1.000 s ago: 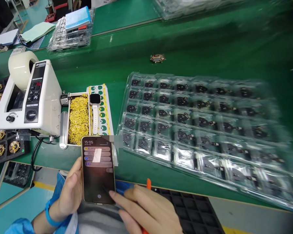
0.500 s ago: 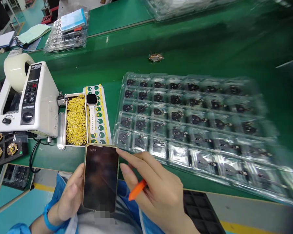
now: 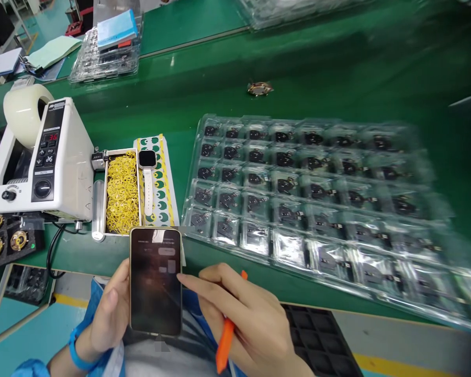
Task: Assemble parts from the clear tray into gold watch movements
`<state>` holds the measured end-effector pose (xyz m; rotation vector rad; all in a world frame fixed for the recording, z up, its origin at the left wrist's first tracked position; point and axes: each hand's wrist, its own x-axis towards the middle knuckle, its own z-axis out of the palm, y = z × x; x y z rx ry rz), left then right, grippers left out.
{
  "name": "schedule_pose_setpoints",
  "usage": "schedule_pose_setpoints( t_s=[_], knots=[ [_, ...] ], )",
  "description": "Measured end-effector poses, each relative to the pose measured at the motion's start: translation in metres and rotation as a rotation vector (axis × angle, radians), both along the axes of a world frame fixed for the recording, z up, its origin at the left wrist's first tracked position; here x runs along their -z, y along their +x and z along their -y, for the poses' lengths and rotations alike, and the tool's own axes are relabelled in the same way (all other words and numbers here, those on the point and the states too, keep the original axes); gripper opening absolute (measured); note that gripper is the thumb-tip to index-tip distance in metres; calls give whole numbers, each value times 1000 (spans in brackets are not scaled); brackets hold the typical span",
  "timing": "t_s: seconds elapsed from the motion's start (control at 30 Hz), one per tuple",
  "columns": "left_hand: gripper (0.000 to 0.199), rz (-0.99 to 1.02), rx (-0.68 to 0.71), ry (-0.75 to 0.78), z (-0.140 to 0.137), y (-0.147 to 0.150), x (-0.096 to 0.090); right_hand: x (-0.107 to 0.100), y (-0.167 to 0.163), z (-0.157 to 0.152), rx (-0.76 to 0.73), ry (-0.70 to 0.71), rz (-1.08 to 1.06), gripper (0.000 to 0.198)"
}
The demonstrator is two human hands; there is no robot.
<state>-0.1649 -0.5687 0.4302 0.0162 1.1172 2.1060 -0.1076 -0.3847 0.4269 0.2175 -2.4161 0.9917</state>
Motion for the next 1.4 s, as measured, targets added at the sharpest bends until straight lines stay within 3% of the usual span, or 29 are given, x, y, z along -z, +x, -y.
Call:
schedule_pose_setpoints(
  t_s=[0.57,0.83,1.07,1.4],
  knots=[
    [53,91,-107,27,-5,-4,-6,21,20,24,-49,25,-77,31],
    [56,75,-111,0,-5,-1,-6,11,12,27,-80,123,-24,31],
    [54,48,-116,4,-4,-1,-7,19,21,23,-57,8,-109,31],
    [55,70,-83,29,0,0,-2,16,15,23,27,-82,-24,44]
  ],
)
